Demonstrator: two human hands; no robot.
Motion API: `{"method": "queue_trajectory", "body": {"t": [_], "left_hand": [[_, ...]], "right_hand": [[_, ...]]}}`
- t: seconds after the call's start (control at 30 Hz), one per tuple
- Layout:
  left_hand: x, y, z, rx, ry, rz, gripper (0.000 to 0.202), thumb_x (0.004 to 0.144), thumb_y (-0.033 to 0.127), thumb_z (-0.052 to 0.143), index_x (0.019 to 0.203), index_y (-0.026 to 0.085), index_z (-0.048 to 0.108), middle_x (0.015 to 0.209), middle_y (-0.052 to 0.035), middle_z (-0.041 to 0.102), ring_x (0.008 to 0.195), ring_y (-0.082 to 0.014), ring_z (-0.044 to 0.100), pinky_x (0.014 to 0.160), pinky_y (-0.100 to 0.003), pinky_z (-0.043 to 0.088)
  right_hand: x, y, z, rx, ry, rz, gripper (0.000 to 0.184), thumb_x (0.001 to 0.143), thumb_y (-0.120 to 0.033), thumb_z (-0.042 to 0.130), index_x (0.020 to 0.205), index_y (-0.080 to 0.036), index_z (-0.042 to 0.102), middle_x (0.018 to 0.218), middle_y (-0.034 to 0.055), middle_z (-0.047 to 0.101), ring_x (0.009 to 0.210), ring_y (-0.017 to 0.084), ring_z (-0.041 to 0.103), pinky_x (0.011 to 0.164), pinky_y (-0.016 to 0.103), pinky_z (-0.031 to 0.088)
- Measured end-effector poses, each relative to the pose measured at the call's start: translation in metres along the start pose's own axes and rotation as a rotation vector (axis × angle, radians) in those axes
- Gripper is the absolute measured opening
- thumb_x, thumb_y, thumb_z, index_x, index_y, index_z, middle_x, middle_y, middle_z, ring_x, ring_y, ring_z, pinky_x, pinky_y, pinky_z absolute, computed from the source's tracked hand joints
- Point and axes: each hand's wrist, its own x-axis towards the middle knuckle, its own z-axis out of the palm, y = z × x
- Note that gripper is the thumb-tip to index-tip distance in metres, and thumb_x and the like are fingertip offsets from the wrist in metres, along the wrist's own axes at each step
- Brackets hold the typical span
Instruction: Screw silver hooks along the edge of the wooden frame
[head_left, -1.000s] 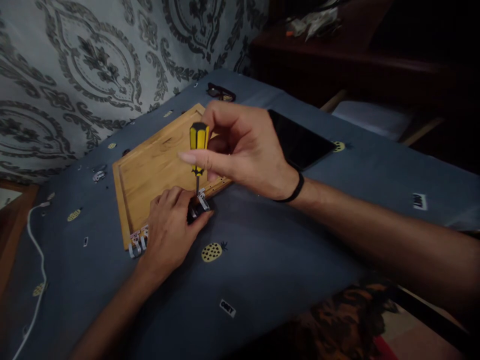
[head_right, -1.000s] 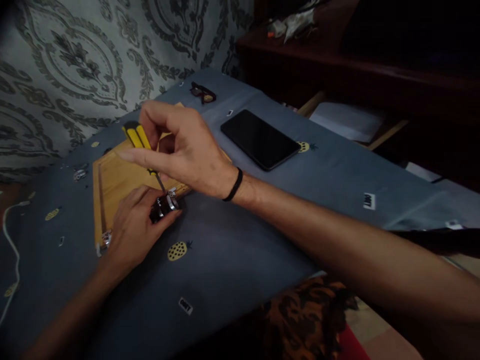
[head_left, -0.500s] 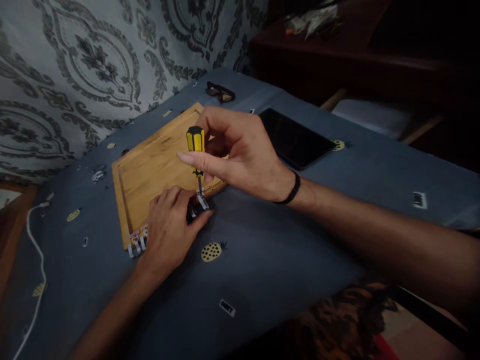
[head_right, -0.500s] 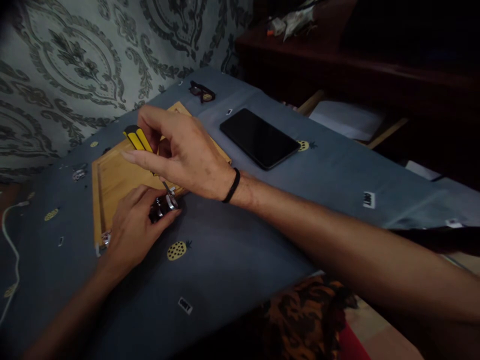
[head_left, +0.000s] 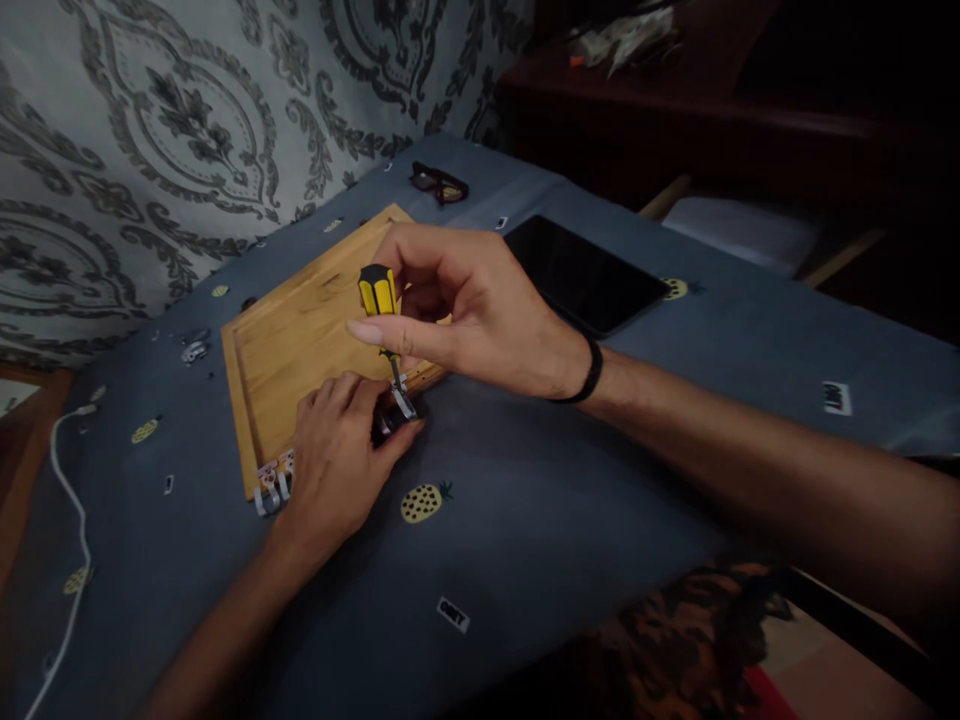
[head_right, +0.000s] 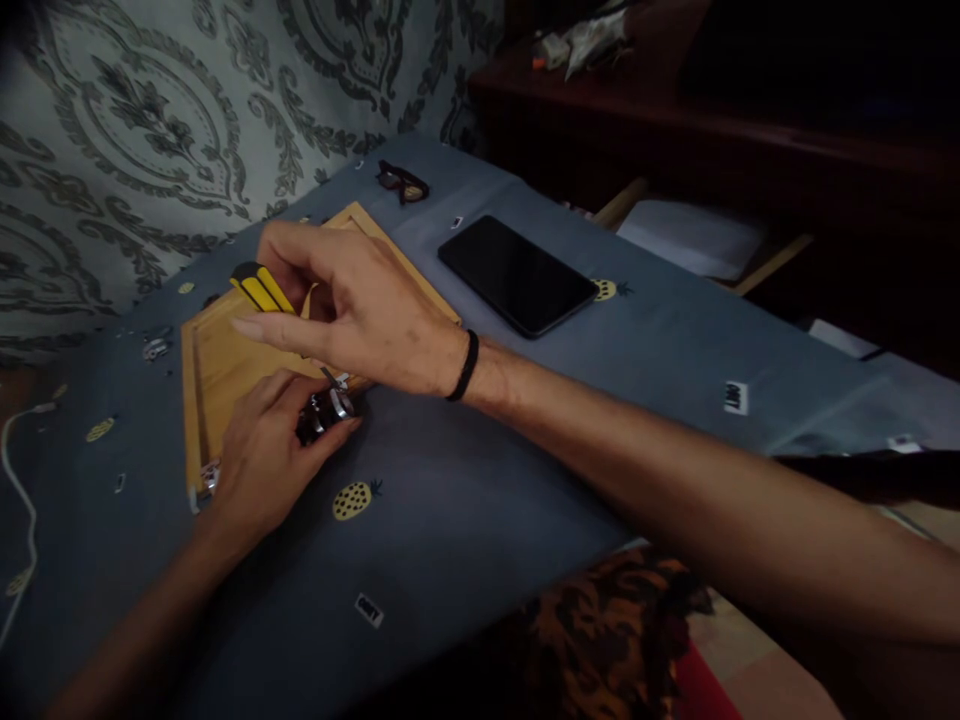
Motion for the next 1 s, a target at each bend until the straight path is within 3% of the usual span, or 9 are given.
{"method": "queue_trajectory", "body": {"t": [0.13, 0.4, 0.63, 0.77, 1.0], "left_hand": [[-0.0003, 0.0000, 0.0003, -0.001, -0.008, -0.006, 0.023, 0.088, 0.030, 0.078, 0.105, 0.016, 0.071, 0.099, -0.0084, 0.069, 0.096, -0.0326, 0.064, 0.087, -0.048, 0.050], [-0.0004, -0.0002, 0.0011, 0.009, 0.001, -0.003, 0.024, 0.088, 0.031, 0.077, 0.107, 0.018, 0.070, 0.098, -0.0074, 0.069, 0.097, -0.0325, 0.064, 0.085, -0.047, 0.050], [-0.0006, -0.0006, 0.0014, 0.007, -0.014, -0.014, 0.021, 0.089, 0.032, 0.076, 0.104, 0.019, 0.068, 0.100, -0.0067, 0.069, 0.099, -0.0307, 0.064, 0.088, -0.046, 0.049], [-0.0006, -0.0007, 0.0014, 0.008, -0.004, -0.012, 0.023, 0.088, 0.031, 0.077, 0.106, 0.020, 0.068, 0.099, -0.0060, 0.070, 0.097, -0.0305, 0.063, 0.086, -0.045, 0.049], [-0.0004, -0.0005, 0.0004, 0.014, -0.007, -0.015, 0.021, 0.088, 0.030, 0.077, 0.105, 0.020, 0.068, 0.098, -0.0058, 0.070, 0.097, -0.0302, 0.064, 0.086, -0.045, 0.049]], "right_hand": [[0.0019, -0.0050, -0.0036, 0.035, -0.046, 0.016, 0.022, 0.098, -0.029, 0.066, 0.086, -0.016, 0.053, 0.078, -0.0081, 0.053, 0.065, 0.001, 0.060, 0.059, 0.010, 0.051], [0.0015, -0.0051, -0.0015, 0.072, -0.009, 0.077, 0.041, 0.090, -0.050, 0.070, 0.081, -0.017, 0.048, 0.076, -0.0119, 0.054, 0.062, 0.001, 0.066, 0.057, 0.009, 0.049], [0.0033, -0.0086, -0.0058, 0.080, -0.071, 0.025, 0.026, 0.095, -0.040, 0.066, 0.093, -0.014, 0.059, 0.074, -0.0112, 0.055, 0.065, 0.001, 0.067, 0.058, 0.007, 0.051], [0.0026, -0.0076, -0.0051, 0.088, -0.055, 0.025, 0.037, 0.092, -0.047, 0.069, 0.083, -0.015, 0.053, 0.072, -0.0119, 0.053, 0.057, 0.001, 0.065, 0.056, 0.009, 0.052], [-0.0004, -0.0060, 0.0004, 0.036, 0.013, -0.004, 0.043, 0.094, -0.058, 0.063, 0.084, -0.019, 0.048, 0.073, -0.0119, 0.053, 0.056, 0.000, 0.064, 0.054, 0.009, 0.052]]}}
